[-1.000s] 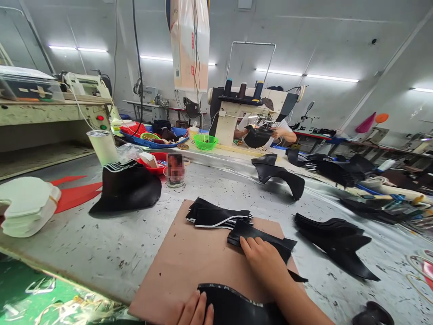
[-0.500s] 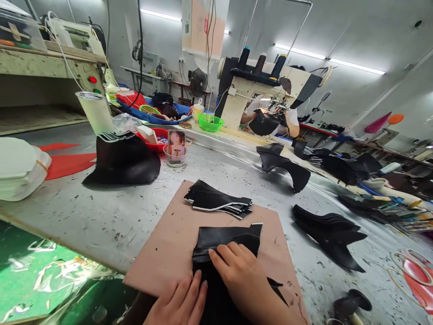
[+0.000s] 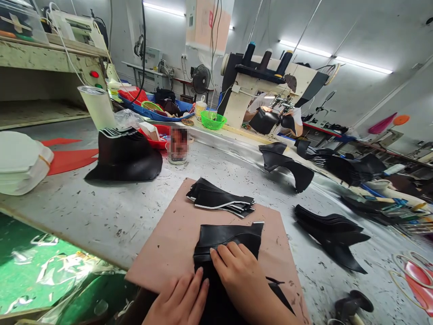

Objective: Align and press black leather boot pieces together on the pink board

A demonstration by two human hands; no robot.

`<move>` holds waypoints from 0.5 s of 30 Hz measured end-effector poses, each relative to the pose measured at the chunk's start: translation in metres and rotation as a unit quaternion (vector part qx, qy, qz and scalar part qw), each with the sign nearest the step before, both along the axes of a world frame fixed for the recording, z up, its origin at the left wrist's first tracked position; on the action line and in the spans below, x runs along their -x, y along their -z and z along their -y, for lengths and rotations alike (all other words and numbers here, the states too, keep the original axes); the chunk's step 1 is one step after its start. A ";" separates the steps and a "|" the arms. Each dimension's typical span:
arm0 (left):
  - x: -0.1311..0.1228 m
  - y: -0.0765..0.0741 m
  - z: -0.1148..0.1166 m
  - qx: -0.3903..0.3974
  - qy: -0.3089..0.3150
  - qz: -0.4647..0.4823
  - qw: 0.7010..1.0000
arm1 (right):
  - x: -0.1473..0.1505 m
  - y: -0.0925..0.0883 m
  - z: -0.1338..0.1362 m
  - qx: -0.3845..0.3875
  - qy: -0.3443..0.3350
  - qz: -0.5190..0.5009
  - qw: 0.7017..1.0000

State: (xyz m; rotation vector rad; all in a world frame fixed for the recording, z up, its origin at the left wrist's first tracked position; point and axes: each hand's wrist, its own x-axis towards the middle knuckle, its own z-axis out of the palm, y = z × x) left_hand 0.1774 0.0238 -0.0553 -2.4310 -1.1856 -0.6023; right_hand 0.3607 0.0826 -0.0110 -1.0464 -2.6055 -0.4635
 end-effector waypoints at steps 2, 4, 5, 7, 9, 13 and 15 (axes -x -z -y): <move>0.000 -0.002 -0.001 -0.007 -0.001 0.005 1.000 | 0.000 0.001 0.000 0.003 0.002 0.003 1.000; 0.001 -0.003 -0.004 -0.003 0.006 -0.003 1.000 | 0.002 0.002 0.001 0.009 0.004 0.005 1.000; 0.002 -0.003 -0.006 0.001 0.016 -0.010 1.000 | 0.003 0.003 0.001 0.013 0.006 0.006 1.000; 0.004 -0.001 -0.010 0.012 0.041 -0.020 0.999 | 0.004 0.004 0.002 0.019 0.005 0.007 1.000; 0.006 0.002 -0.013 0.021 0.059 -0.023 0.998 | 0.003 0.002 0.003 0.028 0.008 0.006 1.000; 0.007 0.002 -0.013 0.067 0.064 -0.043 0.995 | -0.020 -0.017 0.003 0.133 0.099 -0.033 0.986; 0.007 -0.003 -0.012 0.139 0.055 -0.056 0.987 | -0.039 -0.028 0.003 0.221 0.236 -0.053 0.945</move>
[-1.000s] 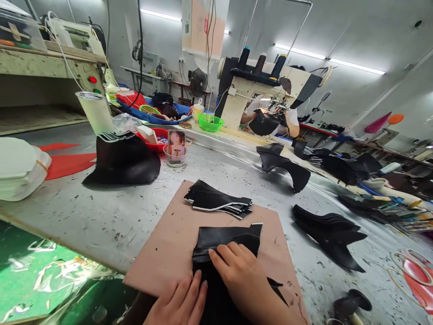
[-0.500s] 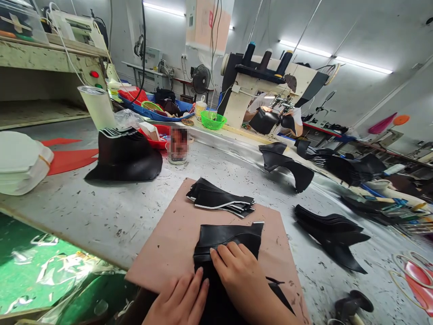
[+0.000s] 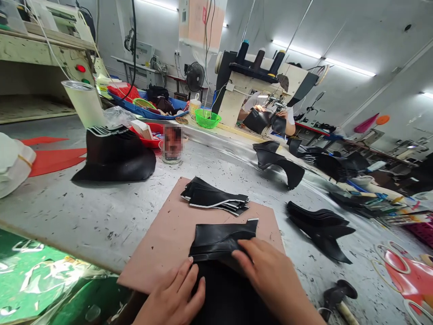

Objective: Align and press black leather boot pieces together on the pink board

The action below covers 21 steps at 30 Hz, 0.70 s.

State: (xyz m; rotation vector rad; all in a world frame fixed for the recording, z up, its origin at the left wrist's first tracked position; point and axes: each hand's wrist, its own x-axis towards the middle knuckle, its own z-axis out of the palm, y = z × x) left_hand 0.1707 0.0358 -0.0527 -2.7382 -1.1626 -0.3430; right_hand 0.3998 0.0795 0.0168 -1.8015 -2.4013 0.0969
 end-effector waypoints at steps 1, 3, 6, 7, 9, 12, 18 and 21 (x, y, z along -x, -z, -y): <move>0.000 -0.003 0.001 0.043 -0.008 -0.010 0.999 | -0.009 -0.003 0.000 0.051 0.070 -0.005 0.996; 0.000 -0.011 0.001 0.112 -0.019 -0.023 0.993 | -0.025 -0.003 0.002 0.147 0.157 -0.047 0.975; 0.000 -0.024 0.000 0.131 -0.039 0.012 0.991 | -0.039 0.012 0.005 0.220 0.168 -0.213 0.937; 0.000 -0.027 0.000 0.126 -0.046 0.033 0.990 | -0.041 0.018 0.006 0.223 0.170 -0.283 0.917; 0.000 -0.032 -0.001 0.118 -0.058 0.067 0.989 | -0.042 0.028 0.008 0.219 0.187 -0.420 0.861; 0.001 -0.035 -0.001 0.121 -0.057 0.090 0.987 | -0.041 0.030 0.012 0.229 0.223 -0.595 0.737; 0.009 -0.024 -0.005 0.128 -0.046 0.081 0.987 | -0.038 0.017 0.017 0.286 0.211 -0.564 0.745; 0.014 -0.013 -0.008 0.110 -0.017 0.076 0.991 | -0.037 0.015 0.015 0.256 0.233 -0.512 0.786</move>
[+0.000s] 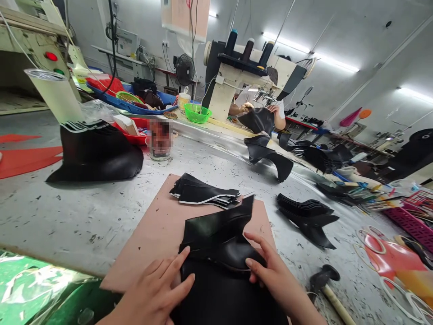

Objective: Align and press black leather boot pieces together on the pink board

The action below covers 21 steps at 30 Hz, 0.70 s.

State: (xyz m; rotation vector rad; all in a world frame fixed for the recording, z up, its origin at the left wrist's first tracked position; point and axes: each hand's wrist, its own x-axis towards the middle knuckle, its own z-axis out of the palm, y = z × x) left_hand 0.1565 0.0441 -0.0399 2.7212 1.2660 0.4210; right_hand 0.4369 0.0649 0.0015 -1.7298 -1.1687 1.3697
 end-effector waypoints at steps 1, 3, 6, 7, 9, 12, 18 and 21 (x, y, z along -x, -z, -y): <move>0.001 0.003 -0.001 -0.008 0.009 -0.004 1.000 | 0.000 0.000 -0.001 0.005 -0.002 0.011 1.000; 0.003 0.004 -0.002 -0.020 0.024 -0.013 0.999 | 0.001 0.000 -0.003 0.015 -0.014 0.016 1.000; 0.000 -0.004 -0.004 -0.019 0.029 -0.030 0.999 | -0.001 0.004 -0.002 0.013 -0.035 0.022 0.999; -0.002 -0.007 -0.005 -0.020 0.030 -0.035 0.999 | -0.002 0.006 -0.002 0.008 -0.042 0.026 0.999; -0.008 -0.011 -0.007 -0.027 0.024 -0.037 0.999 | -0.004 0.011 0.000 -0.008 -0.048 0.031 0.998; -0.018 -0.005 -0.009 -0.070 0.005 -0.022 0.997 | -0.006 0.017 0.003 -0.030 -0.050 0.035 0.998; -0.034 0.012 -0.006 -0.089 -0.048 -0.064 0.993 | -0.006 0.018 0.005 -0.064 -0.032 0.041 0.997; -0.036 0.007 -0.005 -0.076 -0.054 -0.088 0.992 | -0.006 0.018 0.006 -0.057 -0.026 0.041 0.997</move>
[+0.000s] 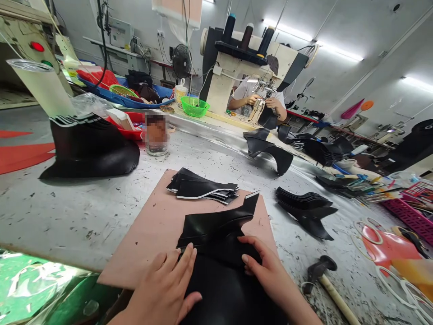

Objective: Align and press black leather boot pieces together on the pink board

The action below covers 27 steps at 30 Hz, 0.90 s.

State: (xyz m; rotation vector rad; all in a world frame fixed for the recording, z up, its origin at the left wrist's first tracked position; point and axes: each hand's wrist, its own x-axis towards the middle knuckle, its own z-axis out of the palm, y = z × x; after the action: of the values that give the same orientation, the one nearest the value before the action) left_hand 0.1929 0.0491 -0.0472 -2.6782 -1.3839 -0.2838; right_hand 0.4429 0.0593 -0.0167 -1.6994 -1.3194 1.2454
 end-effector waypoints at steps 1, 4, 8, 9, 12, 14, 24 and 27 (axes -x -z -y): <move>0.000 -0.002 0.000 0.008 0.003 -0.002 1.000 | 0.000 0.001 0.000 0.003 0.001 0.002 1.000; -0.002 -0.004 -0.002 0.027 0.009 -0.002 1.000 | 0.000 0.004 0.000 0.004 0.005 0.008 1.000; -0.005 0.005 -0.001 0.033 -0.019 -0.011 0.999 | -0.001 0.006 0.000 0.004 0.012 0.017 1.000; -0.006 0.007 0.000 0.035 -0.021 -0.015 0.999 | -0.001 0.006 0.000 0.004 0.009 0.022 1.000; -0.011 0.009 0.001 0.021 0.001 -0.024 0.999 | -0.004 0.008 0.000 -0.013 -0.013 0.052 0.998; -0.015 0.005 0.000 0.009 0.011 -0.029 0.999 | -0.006 0.010 0.001 -0.032 -0.025 0.081 0.996; -0.033 -0.021 -0.008 0.018 0.047 -0.052 0.997 | -0.003 0.007 0.001 -0.084 -0.043 0.147 0.985; -0.036 -0.027 -0.010 0.026 0.039 -0.057 0.997 | -0.002 0.008 0.002 -0.088 -0.041 0.157 0.983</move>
State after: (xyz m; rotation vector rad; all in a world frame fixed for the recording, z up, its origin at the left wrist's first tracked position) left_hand 0.2292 0.0596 -0.0199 -2.7470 -1.2729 -0.1023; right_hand 0.4448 0.0571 -0.0248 -1.7793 -1.6466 0.8954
